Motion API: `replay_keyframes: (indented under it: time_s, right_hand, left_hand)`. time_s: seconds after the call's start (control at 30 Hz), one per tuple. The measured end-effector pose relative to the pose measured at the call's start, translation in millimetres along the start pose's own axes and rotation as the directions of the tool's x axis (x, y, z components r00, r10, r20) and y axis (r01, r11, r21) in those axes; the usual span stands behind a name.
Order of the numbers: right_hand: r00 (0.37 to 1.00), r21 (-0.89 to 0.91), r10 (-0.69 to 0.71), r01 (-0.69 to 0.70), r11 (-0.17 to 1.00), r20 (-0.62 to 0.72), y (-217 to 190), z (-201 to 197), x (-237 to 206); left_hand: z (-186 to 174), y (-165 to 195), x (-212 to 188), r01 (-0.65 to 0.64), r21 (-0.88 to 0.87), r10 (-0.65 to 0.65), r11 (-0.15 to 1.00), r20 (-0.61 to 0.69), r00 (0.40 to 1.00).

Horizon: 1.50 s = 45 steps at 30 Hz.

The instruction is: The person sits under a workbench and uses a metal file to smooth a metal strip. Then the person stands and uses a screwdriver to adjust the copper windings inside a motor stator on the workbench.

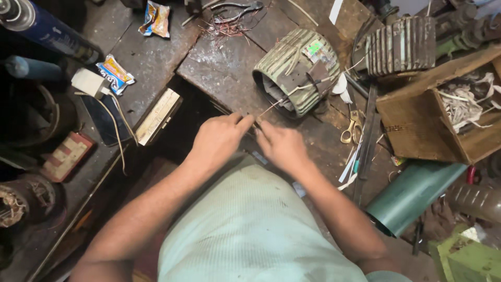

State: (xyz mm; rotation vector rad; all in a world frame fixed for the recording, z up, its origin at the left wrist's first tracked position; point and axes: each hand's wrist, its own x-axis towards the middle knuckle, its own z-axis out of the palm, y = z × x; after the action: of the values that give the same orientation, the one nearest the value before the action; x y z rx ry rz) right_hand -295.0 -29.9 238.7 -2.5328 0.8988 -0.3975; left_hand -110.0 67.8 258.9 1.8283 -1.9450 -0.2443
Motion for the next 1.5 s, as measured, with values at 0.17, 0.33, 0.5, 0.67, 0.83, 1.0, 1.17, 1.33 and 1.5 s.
replay_keyframes:
  time_s: [0.17,0.33,0.5,0.67,0.83,1.0,1.17,1.33,1.5]
  right_hand:
    - [0.996,-0.014,0.017,-0.018,1.0,-0.091,3,-6,-8]
    - [0.998,0.091,0.062,-0.065,0.994,0.032,7,-19,-15]
    - [0.964,0.017,0.146,-0.146,0.989,-0.223,9,-32,-15]
    - [0.997,-0.29,-0.026,0.003,0.957,-0.073,7,-23,-11]
    - [0.998,-0.237,-0.008,-0.008,0.972,-0.069,5,-11,-8]
    - [0.994,-0.139,0.013,-0.029,0.99,-0.111,5,-2,-9]
    - [0.999,-0.113,-0.039,0.035,0.993,-0.029,4,3,-10]
    - [0.991,-0.215,0.035,-0.062,0.975,-0.127,2,-1,-10]
    - [0.999,-0.012,0.01,-0.009,1.0,0.041,0,-14,-8]
  left_hand:
    - [18,18,-2,-0.003,0.134,0.007,0.991,-0.029,1.0]
    - [35,16,11,0.42,-0.317,-0.307,0.85,0.35,0.885]
    - [28,20,-1,0.229,-0.634,-0.312,0.739,-0.021,0.95]
    - [9,16,-9,-0.018,0.12,0.019,0.993,-0.003,1.0]
    - [7,8,-6,0.034,0.096,-0.036,0.995,0.017,0.999]
    - [7,6,-12,0.052,-0.04,-0.053,0.998,-0.012,0.999]
    - [5,4,-7,0.027,-0.003,-0.027,1.0,-0.043,0.999]
    - [11,9,-9,0.007,0.038,-0.005,0.999,-0.058,0.998]
    - [26,4,10,0.401,-0.197,-0.296,0.895,0.41,0.863]
